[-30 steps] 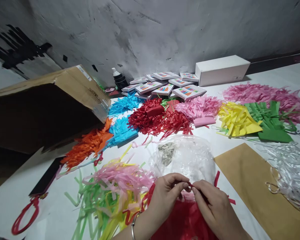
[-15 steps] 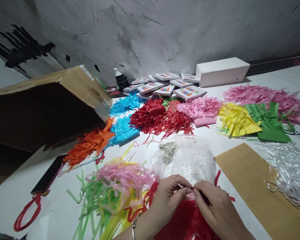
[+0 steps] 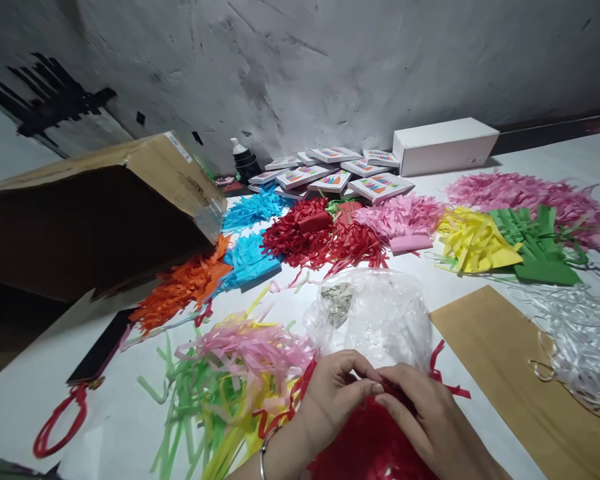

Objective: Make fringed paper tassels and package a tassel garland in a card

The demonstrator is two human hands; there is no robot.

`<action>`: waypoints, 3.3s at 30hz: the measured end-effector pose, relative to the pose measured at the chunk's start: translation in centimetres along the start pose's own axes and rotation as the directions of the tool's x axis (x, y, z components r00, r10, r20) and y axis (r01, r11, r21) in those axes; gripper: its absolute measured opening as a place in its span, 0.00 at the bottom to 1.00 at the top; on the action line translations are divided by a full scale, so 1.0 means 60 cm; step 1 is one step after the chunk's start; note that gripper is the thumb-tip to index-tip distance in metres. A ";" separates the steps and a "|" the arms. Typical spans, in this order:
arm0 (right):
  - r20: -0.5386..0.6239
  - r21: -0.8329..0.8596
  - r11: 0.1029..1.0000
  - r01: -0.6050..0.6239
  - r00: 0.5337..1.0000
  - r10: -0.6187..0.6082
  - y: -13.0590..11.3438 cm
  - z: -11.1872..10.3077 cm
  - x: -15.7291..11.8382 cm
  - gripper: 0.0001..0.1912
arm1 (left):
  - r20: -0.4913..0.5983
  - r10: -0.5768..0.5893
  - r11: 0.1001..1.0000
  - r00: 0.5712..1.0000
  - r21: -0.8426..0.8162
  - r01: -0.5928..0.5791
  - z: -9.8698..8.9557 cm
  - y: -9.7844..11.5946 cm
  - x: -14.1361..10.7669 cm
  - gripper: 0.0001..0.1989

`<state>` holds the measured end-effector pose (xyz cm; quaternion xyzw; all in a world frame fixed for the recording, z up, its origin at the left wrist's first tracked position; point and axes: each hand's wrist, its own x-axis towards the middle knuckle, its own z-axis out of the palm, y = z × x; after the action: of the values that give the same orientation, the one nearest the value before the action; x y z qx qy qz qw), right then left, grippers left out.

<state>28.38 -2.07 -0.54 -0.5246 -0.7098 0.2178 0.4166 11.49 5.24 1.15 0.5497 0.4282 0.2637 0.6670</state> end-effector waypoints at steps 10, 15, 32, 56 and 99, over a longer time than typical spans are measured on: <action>0.056 -0.100 0.987 0.126 0.991 -0.121 -0.002 0.015 -0.016 0.12 | 0.099 -0.113 0.994 0.989 0.017 0.112 -0.013 -0.021 -0.021 0.13; 0.033 0.057 0.996 -0.063 0.998 0.061 -0.004 0.006 -0.023 0.08 | -0.016 0.307 0.884 0.952 0.375 -0.279 -0.033 -0.006 -0.056 0.09; 0.026 -0.357 0.868 0.344 0.933 -0.359 0.020 0.109 -0.132 0.13 | 0.508 0.497 0.202 0.704 0.721 -0.663 -0.036 -0.108 -0.118 0.06; -0.036 -0.333 0.922 0.200 0.974 -0.225 0.002 0.071 -0.137 0.12 | 0.415 0.327 0.397 0.849 0.755 -0.522 -0.045 -0.110 -0.120 0.11; -0.067 -0.622 0.780 -0.070 0.997 0.036 0.011 0.107 -0.081 0.17 | 0.084 0.272 0.207 0.959 0.968 -0.143 -0.052 -0.108 -0.088 0.09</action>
<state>24.01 -5.52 -6.40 -0.6579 -0.7159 -0.0310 0.2318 5.40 0.82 -3.69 0.8801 0.4554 0.0590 0.1209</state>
